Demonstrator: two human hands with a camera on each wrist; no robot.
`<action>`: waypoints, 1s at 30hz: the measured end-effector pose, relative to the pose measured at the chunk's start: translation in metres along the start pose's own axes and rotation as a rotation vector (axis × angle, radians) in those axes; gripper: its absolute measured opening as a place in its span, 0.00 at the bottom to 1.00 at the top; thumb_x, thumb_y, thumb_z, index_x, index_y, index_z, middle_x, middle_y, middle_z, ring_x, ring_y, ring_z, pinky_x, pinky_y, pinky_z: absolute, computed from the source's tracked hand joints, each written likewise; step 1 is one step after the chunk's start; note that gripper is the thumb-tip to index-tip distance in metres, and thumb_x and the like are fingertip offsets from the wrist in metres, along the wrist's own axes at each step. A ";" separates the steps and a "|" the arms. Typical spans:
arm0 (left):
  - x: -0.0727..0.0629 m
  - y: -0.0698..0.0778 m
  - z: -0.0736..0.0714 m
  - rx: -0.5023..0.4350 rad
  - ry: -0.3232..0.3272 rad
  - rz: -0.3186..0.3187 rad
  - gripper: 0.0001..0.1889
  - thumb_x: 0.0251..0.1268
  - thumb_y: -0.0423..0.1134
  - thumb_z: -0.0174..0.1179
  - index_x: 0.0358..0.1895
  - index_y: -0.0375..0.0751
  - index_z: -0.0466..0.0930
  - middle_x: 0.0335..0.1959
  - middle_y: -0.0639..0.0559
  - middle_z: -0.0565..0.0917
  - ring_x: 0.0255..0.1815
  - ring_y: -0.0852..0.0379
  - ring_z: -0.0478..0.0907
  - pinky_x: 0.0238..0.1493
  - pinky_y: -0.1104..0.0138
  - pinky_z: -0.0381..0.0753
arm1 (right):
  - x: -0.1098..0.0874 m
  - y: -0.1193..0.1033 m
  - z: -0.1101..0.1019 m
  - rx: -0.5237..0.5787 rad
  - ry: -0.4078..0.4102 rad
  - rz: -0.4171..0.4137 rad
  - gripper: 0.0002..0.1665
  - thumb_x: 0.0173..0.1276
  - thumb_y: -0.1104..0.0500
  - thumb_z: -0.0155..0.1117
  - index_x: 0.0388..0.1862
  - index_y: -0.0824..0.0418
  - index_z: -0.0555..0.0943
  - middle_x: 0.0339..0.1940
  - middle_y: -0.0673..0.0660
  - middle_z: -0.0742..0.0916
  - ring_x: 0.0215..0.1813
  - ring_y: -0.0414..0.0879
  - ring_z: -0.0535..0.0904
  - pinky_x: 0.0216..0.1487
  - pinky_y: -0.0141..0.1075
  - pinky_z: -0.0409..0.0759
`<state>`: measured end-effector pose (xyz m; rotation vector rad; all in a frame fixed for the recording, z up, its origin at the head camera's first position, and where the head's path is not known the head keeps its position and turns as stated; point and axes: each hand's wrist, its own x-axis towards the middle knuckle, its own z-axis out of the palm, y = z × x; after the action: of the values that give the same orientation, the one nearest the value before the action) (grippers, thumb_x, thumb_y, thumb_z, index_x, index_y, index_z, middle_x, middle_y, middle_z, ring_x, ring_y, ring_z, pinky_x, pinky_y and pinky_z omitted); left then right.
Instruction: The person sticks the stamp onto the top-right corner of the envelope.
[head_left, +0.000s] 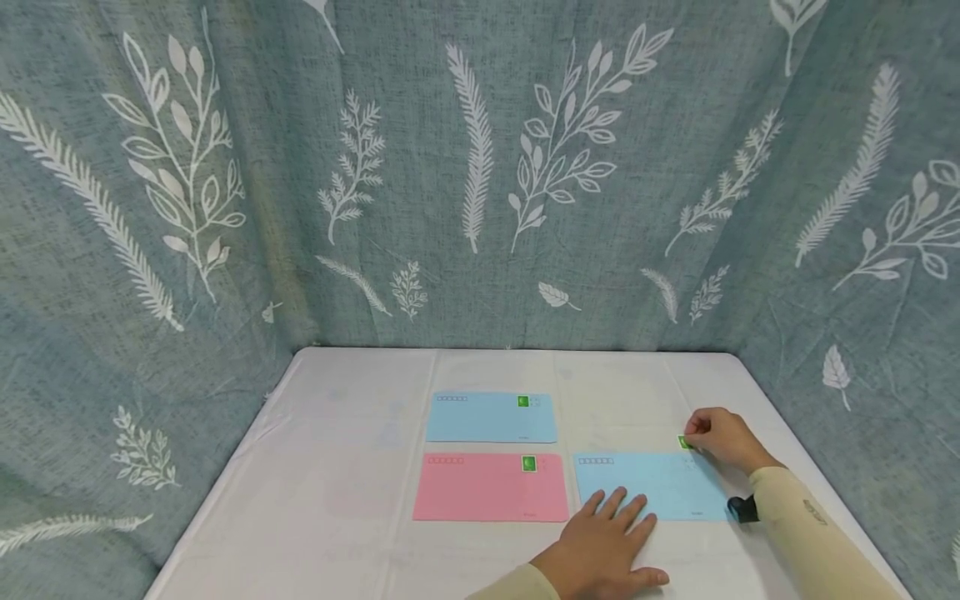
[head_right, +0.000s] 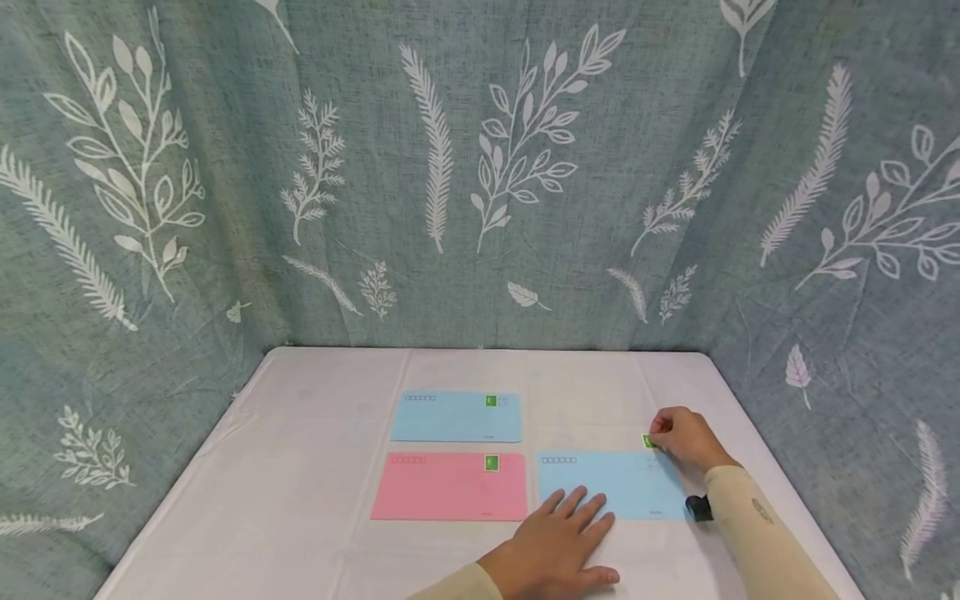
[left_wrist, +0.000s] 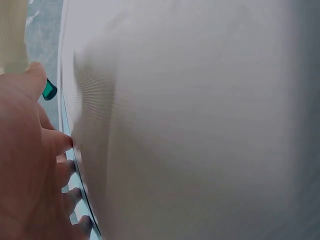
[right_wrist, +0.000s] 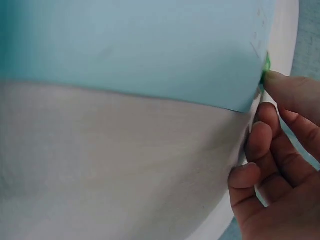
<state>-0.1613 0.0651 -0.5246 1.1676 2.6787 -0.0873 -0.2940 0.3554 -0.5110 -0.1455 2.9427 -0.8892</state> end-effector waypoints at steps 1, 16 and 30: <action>0.000 0.000 0.001 0.002 0.001 0.000 0.42 0.79 0.78 0.23 0.90 0.68 0.50 0.89 0.68 0.47 0.89 0.61 0.44 0.83 0.61 0.50 | 0.000 0.000 0.000 -0.001 0.001 -0.003 0.08 0.73 0.65 0.71 0.33 0.60 0.83 0.29 0.53 0.83 0.34 0.49 0.77 0.37 0.42 0.76; -0.002 0.000 0.000 0.021 0.017 -0.003 0.42 0.79 0.78 0.22 0.90 0.68 0.50 0.89 0.67 0.47 0.89 0.60 0.44 0.83 0.60 0.51 | 0.002 -0.004 -0.003 -0.012 -0.020 -0.007 0.06 0.74 0.66 0.71 0.34 0.62 0.85 0.30 0.53 0.84 0.35 0.49 0.78 0.38 0.44 0.78; -0.002 0.002 0.000 0.026 0.023 -0.010 0.42 0.80 0.78 0.22 0.89 0.68 0.53 0.89 0.67 0.49 0.88 0.60 0.45 0.83 0.60 0.52 | -0.001 -0.012 -0.003 -0.075 0.005 -0.064 0.08 0.72 0.67 0.72 0.30 0.60 0.86 0.27 0.51 0.83 0.33 0.48 0.77 0.39 0.44 0.77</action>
<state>-0.1583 0.0653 -0.5245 1.1697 2.7112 -0.1108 -0.2924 0.3472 -0.5024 -0.2429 2.9928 -0.7877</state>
